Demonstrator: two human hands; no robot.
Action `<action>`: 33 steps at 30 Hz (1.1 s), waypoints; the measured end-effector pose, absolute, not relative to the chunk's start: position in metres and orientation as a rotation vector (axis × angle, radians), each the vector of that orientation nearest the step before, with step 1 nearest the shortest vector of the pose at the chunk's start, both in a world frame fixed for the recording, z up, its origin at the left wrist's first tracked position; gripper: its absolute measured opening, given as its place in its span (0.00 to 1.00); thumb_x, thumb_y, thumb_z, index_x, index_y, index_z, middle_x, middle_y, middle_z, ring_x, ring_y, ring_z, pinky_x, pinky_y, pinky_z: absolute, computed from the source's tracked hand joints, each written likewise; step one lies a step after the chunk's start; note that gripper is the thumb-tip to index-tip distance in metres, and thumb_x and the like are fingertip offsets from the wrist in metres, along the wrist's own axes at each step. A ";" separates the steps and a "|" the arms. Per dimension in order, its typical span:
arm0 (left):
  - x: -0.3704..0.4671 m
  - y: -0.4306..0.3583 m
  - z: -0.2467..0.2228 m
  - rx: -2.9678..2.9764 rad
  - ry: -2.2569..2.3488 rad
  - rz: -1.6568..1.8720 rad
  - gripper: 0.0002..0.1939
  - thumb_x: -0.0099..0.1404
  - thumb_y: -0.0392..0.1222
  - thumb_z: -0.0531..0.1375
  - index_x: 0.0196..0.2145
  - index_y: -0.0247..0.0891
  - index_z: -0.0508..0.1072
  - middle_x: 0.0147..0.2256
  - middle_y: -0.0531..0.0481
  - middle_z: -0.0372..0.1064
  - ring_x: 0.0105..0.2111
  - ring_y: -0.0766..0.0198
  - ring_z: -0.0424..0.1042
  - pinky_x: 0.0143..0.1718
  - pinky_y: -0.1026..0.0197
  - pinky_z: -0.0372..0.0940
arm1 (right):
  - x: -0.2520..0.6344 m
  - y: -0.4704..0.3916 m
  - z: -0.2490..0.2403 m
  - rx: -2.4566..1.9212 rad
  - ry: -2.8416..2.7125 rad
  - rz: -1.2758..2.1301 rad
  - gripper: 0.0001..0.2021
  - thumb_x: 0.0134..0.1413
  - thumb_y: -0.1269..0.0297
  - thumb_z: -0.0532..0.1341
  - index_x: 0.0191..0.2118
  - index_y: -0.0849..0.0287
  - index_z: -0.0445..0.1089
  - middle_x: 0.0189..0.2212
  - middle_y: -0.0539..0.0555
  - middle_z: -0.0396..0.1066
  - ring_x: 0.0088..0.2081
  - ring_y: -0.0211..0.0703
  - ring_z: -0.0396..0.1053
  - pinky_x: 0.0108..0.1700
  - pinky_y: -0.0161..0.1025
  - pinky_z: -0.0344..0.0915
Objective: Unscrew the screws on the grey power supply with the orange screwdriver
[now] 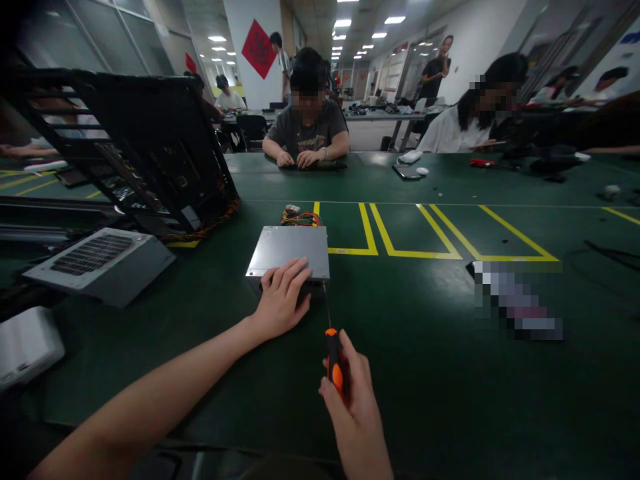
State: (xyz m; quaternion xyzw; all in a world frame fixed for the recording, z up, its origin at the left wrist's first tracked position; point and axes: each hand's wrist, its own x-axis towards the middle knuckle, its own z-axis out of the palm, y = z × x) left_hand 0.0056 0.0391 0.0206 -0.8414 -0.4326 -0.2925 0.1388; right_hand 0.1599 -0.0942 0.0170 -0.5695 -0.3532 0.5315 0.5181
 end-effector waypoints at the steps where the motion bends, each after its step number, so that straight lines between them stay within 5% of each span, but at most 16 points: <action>1: 0.006 0.039 0.021 -2.432 -1.251 -0.848 0.22 0.62 0.40 0.53 0.53 0.34 0.60 0.57 0.41 0.56 0.58 0.55 0.53 0.53 0.52 0.48 | 0.160 -0.096 0.018 -1.415 -0.934 1.186 0.30 0.44 0.63 0.64 0.56 0.50 0.59 0.45 0.53 0.65 0.41 0.42 0.66 0.38 0.37 0.65; 7: 0.005 0.039 0.022 -2.437 -1.256 -0.847 0.22 0.62 0.41 0.53 0.53 0.34 0.60 0.57 0.41 0.57 0.58 0.55 0.53 0.52 0.52 0.48 | 0.162 -0.097 0.025 -1.563 -1.355 0.583 0.17 0.59 0.62 0.48 0.52 0.52 0.61 0.45 0.56 0.65 0.29 0.35 0.65 0.31 0.37 0.64; 13: 0.006 0.039 0.023 -2.425 -1.247 -0.852 0.22 0.61 0.41 0.53 0.53 0.34 0.60 0.56 0.41 0.58 0.57 0.54 0.54 0.52 0.51 0.49 | 0.173 -0.085 0.032 -1.492 -1.602 0.226 0.06 0.56 0.63 0.52 0.37 0.55 0.64 0.42 0.57 0.63 0.42 0.44 0.67 0.38 0.40 0.67; 21: 0.008 0.041 0.021 -2.434 -1.255 -0.870 0.22 0.61 0.41 0.54 0.53 0.34 0.60 0.56 0.40 0.57 0.57 0.54 0.54 0.52 0.50 0.49 | 0.176 -0.087 0.046 -1.482 -1.832 -0.186 0.14 0.59 0.65 0.51 0.51 0.56 0.61 0.43 0.57 0.67 0.38 0.39 0.70 0.29 0.31 0.66; 27: 0.006 0.041 0.022 -2.440 -1.246 -0.857 0.22 0.62 0.41 0.54 0.53 0.34 0.60 0.57 0.41 0.57 0.58 0.55 0.53 0.52 0.51 0.49 | 0.177 -0.086 0.042 -1.573 -1.836 -0.290 0.15 0.60 0.60 0.51 0.50 0.59 0.62 0.35 0.54 0.71 0.28 0.36 0.71 0.24 0.30 0.64; 33: 0.005 0.040 0.021 -2.438 -1.240 -0.852 0.23 0.62 0.41 0.53 0.54 0.34 0.60 0.57 0.41 0.56 0.58 0.55 0.53 0.53 0.51 0.48 | 0.162 -0.091 0.040 -1.514 -1.872 -0.273 0.15 0.59 0.65 0.49 0.50 0.62 0.61 0.47 0.64 0.64 0.43 0.44 0.70 0.36 0.35 0.70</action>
